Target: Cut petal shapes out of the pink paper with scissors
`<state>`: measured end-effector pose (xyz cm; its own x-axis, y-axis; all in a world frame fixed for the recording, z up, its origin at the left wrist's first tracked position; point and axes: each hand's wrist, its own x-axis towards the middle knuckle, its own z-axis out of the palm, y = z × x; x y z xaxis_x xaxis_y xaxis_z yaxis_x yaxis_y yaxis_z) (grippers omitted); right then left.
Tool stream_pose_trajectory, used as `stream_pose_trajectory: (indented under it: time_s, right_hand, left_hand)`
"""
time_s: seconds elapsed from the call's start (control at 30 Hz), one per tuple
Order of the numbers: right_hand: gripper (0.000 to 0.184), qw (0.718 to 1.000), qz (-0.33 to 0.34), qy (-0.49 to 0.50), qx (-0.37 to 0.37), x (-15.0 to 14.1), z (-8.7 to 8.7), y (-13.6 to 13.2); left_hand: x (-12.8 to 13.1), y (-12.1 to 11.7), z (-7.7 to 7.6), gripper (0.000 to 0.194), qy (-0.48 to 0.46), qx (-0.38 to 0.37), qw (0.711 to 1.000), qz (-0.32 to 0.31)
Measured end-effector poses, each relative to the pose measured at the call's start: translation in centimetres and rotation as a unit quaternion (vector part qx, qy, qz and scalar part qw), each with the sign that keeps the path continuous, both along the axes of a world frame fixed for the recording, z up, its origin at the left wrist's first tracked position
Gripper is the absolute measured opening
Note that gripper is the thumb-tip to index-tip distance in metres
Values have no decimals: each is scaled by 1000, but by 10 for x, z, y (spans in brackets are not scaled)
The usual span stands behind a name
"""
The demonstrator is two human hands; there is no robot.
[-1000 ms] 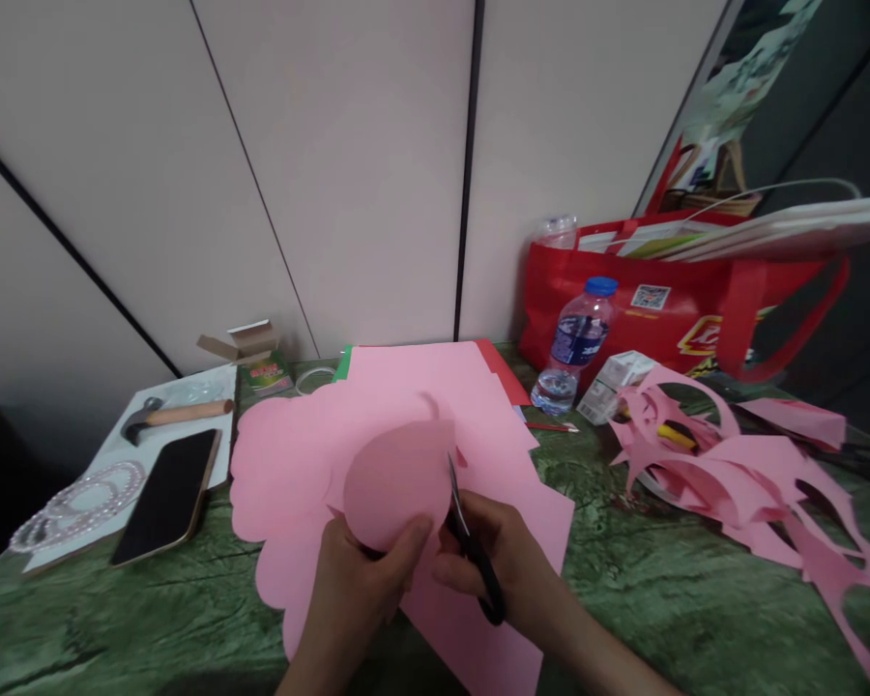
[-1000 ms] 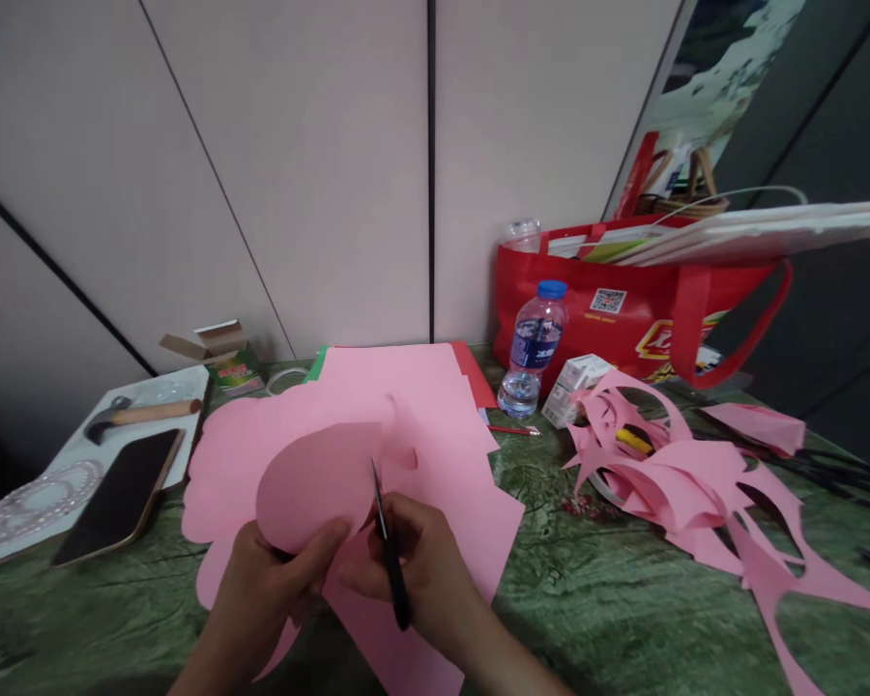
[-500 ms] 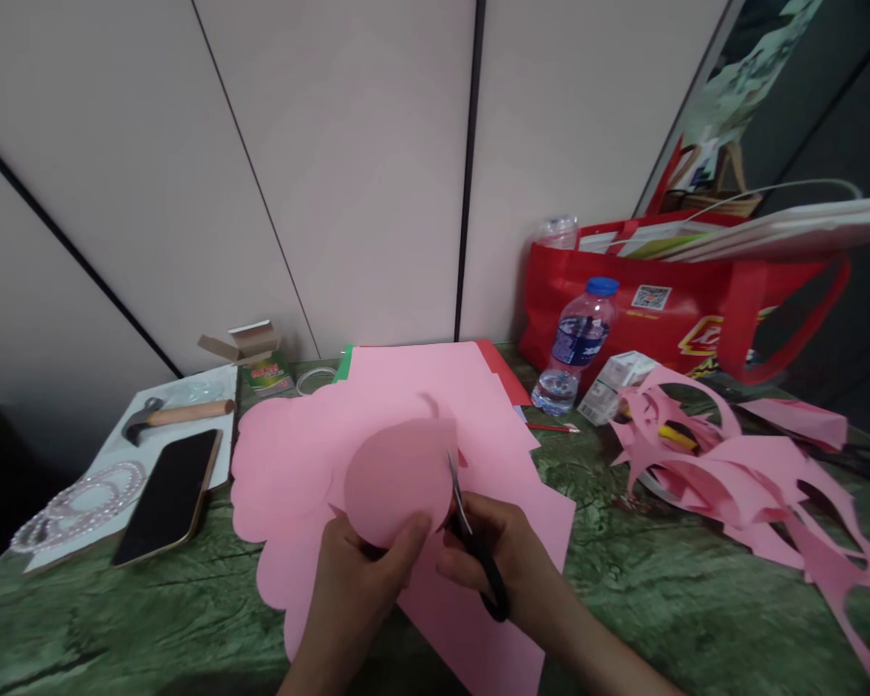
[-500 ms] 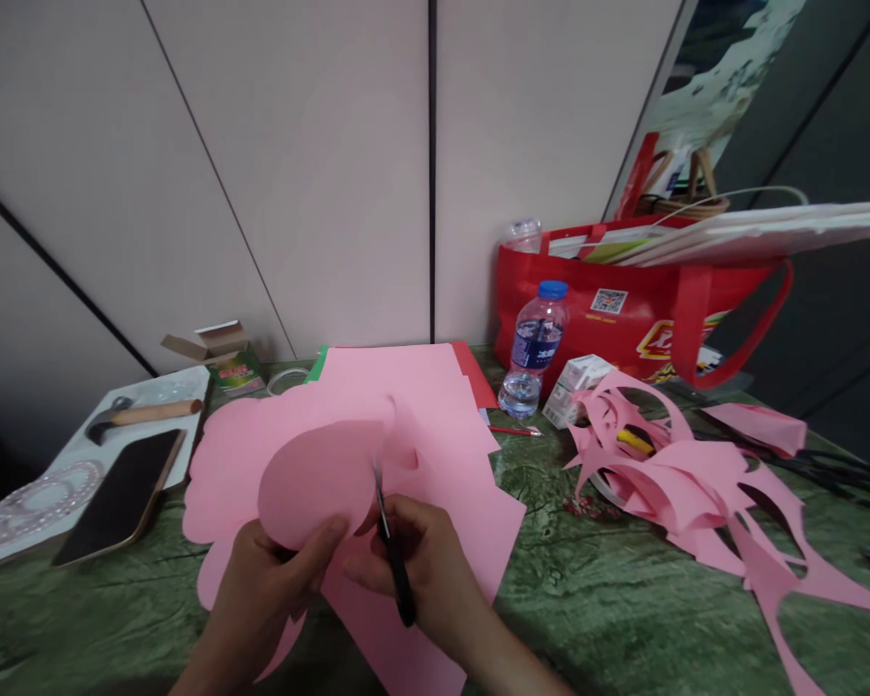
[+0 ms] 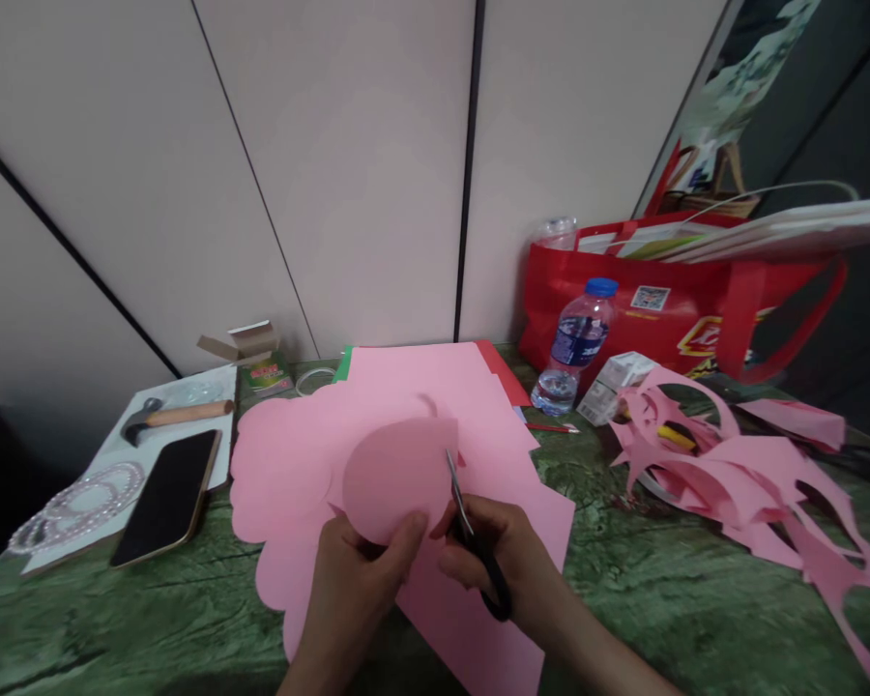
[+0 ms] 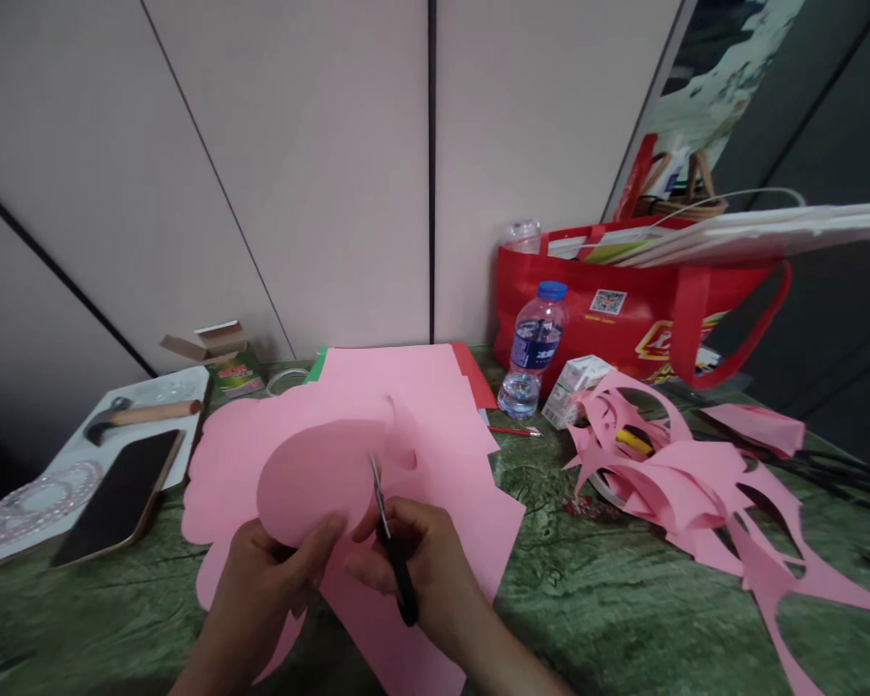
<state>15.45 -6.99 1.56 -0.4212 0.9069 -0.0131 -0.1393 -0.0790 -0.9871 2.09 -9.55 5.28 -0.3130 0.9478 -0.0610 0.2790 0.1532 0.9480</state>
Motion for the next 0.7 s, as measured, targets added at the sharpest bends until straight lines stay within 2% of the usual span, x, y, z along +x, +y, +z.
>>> stream_pose_trajectory:
  time_s: [0.47,0.7]
  right_hand:
    - [32,1000,-5,-4,-23,-1,10,-1]
    - [35,1000,8,-6,-20,-1,8,-4]
  left_hand:
    - [-3,1,-1,45,-71,-13,997,-30]
    - [-2,2,-1,44,-108,0,992,-63]
